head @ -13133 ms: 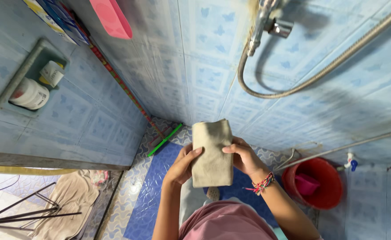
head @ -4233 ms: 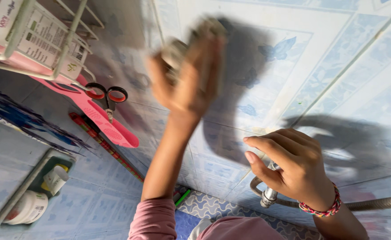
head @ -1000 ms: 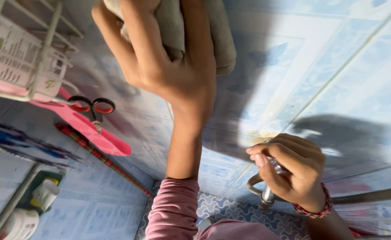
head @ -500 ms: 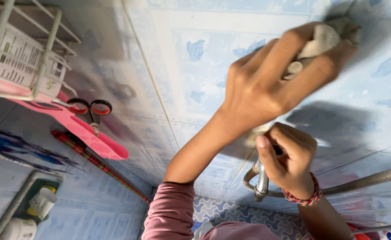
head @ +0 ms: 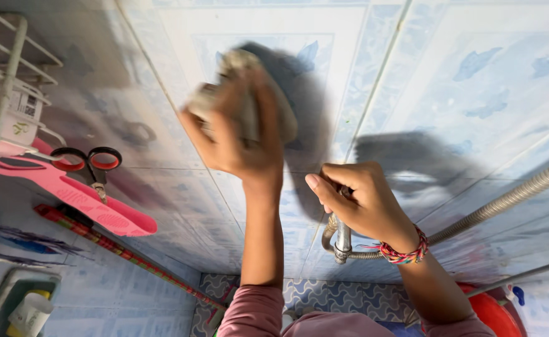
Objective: The person wipes the tiled wall and a water faucet using a cloth, scrubbing different sections of the tiles and the metal body of the faucet.
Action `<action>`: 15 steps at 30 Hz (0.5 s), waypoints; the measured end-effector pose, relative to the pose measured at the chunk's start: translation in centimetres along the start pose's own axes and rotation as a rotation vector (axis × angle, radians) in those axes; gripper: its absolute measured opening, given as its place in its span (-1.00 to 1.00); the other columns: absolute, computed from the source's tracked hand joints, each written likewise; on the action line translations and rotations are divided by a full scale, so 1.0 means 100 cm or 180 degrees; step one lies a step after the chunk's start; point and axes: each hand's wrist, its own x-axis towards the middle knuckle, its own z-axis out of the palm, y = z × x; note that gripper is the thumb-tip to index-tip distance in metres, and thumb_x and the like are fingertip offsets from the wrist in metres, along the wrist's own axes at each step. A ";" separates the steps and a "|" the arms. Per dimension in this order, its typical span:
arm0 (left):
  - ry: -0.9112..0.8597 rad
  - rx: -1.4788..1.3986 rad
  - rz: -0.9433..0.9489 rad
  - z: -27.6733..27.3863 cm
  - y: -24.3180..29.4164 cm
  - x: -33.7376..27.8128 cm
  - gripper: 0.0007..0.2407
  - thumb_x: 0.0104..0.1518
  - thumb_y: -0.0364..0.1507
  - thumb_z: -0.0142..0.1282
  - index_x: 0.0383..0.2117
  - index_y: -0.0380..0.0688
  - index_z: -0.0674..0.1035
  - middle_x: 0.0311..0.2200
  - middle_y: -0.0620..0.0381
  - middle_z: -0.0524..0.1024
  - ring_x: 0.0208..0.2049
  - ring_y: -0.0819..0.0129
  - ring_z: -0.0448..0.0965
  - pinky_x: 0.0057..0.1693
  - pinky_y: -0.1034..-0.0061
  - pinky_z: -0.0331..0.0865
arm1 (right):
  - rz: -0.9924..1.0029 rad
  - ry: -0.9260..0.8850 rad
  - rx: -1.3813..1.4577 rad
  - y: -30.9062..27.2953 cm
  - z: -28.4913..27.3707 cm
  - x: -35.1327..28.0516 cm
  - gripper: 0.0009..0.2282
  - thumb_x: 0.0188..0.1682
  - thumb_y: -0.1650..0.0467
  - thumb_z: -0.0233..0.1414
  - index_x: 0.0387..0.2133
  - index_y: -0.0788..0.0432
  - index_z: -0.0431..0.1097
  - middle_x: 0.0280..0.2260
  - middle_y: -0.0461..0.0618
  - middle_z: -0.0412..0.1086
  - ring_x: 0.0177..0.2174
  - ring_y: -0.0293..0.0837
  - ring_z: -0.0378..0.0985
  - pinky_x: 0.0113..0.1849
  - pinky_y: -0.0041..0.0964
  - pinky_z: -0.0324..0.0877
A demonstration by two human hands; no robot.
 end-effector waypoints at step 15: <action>-0.0165 0.0322 0.0211 -0.049 -0.087 0.012 -0.80 0.16 -0.52 0.40 -0.18 -0.20 0.60 -0.15 -0.08 0.47 -0.22 0.20 0.52 -0.20 0.37 0.40 | 0.0088 0.0711 0.0414 0.002 0.028 -0.006 -0.64 0.14 0.40 0.01 -0.71 0.23 0.27 -0.73 -0.14 0.31 -0.69 -0.38 0.39 -0.60 -0.49 0.25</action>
